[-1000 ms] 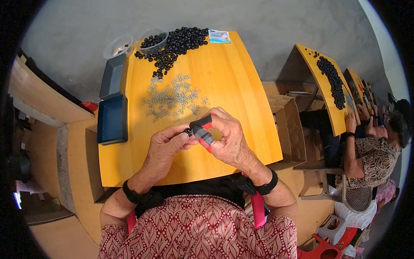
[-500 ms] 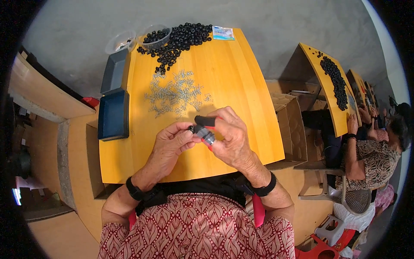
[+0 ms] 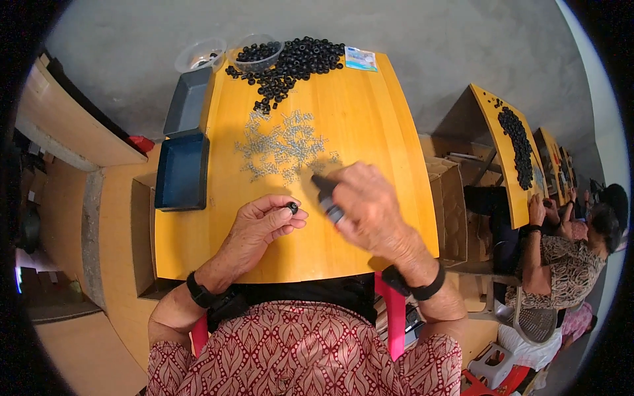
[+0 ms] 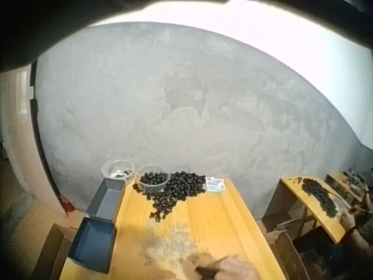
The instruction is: The person assembles small black plastic parts with silver pins by hand, wearing a finger cot.
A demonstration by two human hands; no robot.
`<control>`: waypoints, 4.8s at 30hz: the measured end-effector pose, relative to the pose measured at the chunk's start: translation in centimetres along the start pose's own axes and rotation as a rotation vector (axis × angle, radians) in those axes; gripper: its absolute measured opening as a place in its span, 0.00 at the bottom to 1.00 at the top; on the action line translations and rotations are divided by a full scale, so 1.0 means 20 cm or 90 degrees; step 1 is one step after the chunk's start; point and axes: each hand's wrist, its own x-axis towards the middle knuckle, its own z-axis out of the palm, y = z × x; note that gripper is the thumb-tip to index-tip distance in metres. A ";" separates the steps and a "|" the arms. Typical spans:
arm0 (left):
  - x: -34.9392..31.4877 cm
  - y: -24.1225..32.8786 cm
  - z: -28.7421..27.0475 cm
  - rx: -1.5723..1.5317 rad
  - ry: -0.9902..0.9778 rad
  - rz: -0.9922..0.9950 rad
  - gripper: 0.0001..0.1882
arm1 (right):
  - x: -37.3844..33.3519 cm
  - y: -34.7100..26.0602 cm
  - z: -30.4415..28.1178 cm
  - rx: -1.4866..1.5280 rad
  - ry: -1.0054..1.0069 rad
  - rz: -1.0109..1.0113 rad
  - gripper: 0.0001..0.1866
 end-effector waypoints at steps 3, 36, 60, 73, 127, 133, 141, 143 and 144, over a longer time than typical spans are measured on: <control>0.00 0.00 -0.02 0.022 0.022 0.000 0.12 | 0.10 0.19 -0.08 -0.062 -0.025 0.069 0.09; 0.08 0.01 -0.12 -0.044 0.001 -0.003 0.13 | 0.83 0.65 0.57 -0.112 -0.254 0.034 0.11; 0.07 0.04 -0.12 -0.057 0.030 0.047 0.14 | 0.23 0.14 0.06 -0.022 -0.236 0.035 0.11; 0.05 -0.01 -0.10 0.003 0.054 0.047 0.13 | -0.13 0.02 0.09 -0.092 -0.256 0.139 0.11; 0.00 -0.05 0.04 -0.061 -0.039 0.027 0.12 | -0.15 -0.11 0.11 0.091 0.047 0.076 0.15; 0.00 -0.05 0.05 -0.042 -0.033 0.008 0.12 | -0.16 -0.12 0.11 0.112 0.039 0.093 0.14; 0.00 -0.05 0.07 -0.051 -0.015 0.030 0.13 | -0.17 -0.13 0.12 0.138 0.060 0.136 0.14; 0.00 -0.06 0.05 -0.048 -0.020 0.032 0.13 | -0.16 -0.13 0.12 0.132 0.057 0.127 0.14; 0.01 -0.07 0.05 -0.044 -0.025 0.033 0.13 | -0.17 -0.13 0.12 0.126 0.053 0.118 0.14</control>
